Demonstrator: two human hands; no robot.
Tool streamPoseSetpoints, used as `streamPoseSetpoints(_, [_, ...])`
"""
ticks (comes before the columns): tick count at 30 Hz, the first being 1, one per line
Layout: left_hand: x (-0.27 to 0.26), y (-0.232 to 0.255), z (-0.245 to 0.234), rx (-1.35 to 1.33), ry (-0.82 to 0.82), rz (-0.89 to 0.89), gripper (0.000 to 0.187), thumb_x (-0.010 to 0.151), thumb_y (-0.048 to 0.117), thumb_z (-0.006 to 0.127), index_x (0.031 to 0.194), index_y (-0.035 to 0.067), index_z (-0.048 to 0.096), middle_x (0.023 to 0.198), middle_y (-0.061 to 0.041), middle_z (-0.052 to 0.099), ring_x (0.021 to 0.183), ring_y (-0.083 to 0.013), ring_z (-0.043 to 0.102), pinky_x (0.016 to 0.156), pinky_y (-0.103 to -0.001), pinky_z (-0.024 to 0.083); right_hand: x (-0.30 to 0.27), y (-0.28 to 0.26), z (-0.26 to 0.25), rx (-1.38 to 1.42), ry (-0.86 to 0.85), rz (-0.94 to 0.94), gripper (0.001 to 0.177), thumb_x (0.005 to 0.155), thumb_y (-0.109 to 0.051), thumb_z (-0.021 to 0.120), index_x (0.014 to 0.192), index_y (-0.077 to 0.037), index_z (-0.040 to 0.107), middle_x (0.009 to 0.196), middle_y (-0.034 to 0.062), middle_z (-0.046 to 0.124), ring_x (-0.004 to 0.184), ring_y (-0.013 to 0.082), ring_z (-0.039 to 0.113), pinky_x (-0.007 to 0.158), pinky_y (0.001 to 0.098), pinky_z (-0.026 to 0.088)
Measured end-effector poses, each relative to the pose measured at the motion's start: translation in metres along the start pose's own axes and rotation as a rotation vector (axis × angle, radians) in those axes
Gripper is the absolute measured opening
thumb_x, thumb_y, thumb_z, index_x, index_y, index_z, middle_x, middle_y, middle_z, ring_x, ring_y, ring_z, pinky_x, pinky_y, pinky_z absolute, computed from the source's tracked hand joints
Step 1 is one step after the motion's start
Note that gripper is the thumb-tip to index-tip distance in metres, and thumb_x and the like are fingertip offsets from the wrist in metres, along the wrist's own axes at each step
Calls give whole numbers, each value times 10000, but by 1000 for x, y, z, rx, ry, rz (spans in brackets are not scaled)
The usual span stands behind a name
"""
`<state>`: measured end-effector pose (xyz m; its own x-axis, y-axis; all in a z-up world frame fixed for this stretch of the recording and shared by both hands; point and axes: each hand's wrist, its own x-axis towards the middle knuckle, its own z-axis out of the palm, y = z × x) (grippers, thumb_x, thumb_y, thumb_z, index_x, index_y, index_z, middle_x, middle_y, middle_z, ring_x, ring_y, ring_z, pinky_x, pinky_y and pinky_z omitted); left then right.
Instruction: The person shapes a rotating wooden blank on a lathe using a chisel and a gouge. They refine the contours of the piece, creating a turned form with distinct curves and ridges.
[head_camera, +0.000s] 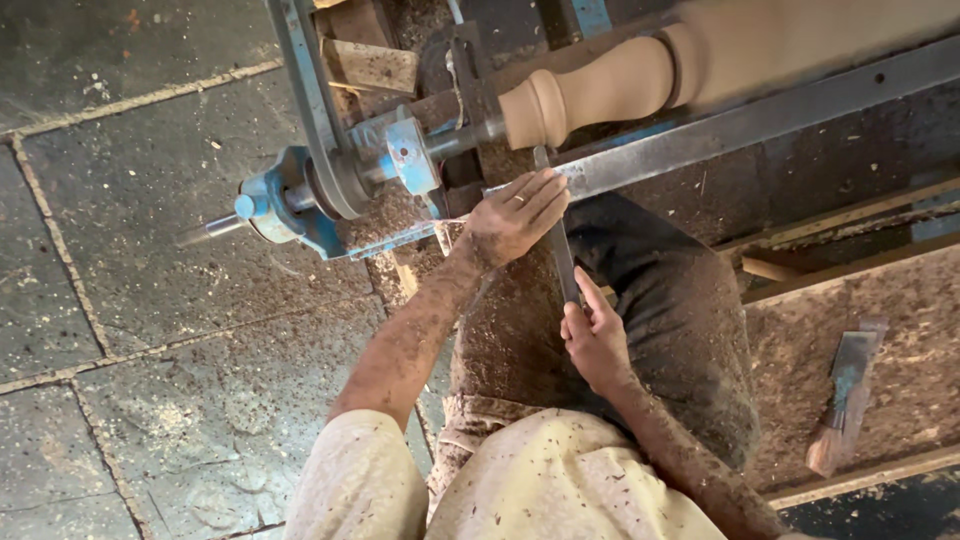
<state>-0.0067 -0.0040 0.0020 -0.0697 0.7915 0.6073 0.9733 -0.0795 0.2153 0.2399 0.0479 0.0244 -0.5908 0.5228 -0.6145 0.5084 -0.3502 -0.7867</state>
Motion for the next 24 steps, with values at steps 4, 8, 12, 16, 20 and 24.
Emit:
streamPoseSetpoints(4, [-2, -1, 3, -4, 26, 4, 347, 944, 147, 650, 1260, 7, 624, 1354, -162, 639, 1288, -328, 624, 1086, -438, 557, 1, -5, -4, -21, -15, 26, 620, 1008, -133, 541, 1603, -146, 366, 711, 0, 536, 584, 70, 459, 485, 241, 395])
streamPoseSetpoints(8, [-3, -1, 6, -8, 36, -8, 359, 942, 141, 667, 1268, 0, 617, 1346, -166, 639, 1284, -335, 622, 1080, -437, 565, -1, -16, -2, -24, -20, -68, 599, 1028, -107, 554, 1604, -66, 393, 1059, -118, 556, 674, 67, 533, 521, 247, 438])
streamPoseSetpoints(12, [-1, 1, 8, 12, 50, -29, 324, 963, 138, 675, 1254, 8, 623, 1343, -155, 642, 1281, -321, 625, 1074, -424, 563, -6, -32, -6, -59, -49, 34, 630, 1012, -127, 549, 1609, -116, 350, 831, -47, 530, 618, 68, 477, 494, 248, 409])
streamPoseSetpoints(16, [0, 4, 5, 31, 49, -42, 321, 962, 137, 679, 1248, 2, 628, 1330, -156, 640, 1273, -320, 629, 1083, -431, 561, -8, -44, -9, -67, -66, 43, 651, 995, -123, 563, 1610, -134, 348, 713, -13, 508, 587, 58, 449, 490, 240, 402])
streamPoseSetpoints(20, [2, 4, 2, 55, 40, -49, 354, 959, 140, 675, 1278, -6, 628, 1332, -153, 640, 1269, -314, 634, 1080, -429, 556, -5, -44, -12, -65, -62, 75, 652, 973, -105, 583, 1594, -130, 387, 691, -17, 499, 558, 54, 437, 471, 239, 378])
streamPoseSetpoints(24, [3, 5, 2, 81, 37, -65, 376, 945, 169, 651, 1283, 5, 632, 1342, -151, 641, 1262, -308, 636, 1081, -428, 552, 4, -42, -19, -138, -72, -15, 626, 972, -89, 598, 1570, -97, 413, 716, -38, 541, 573, 38, 459, 487, 226, 399])
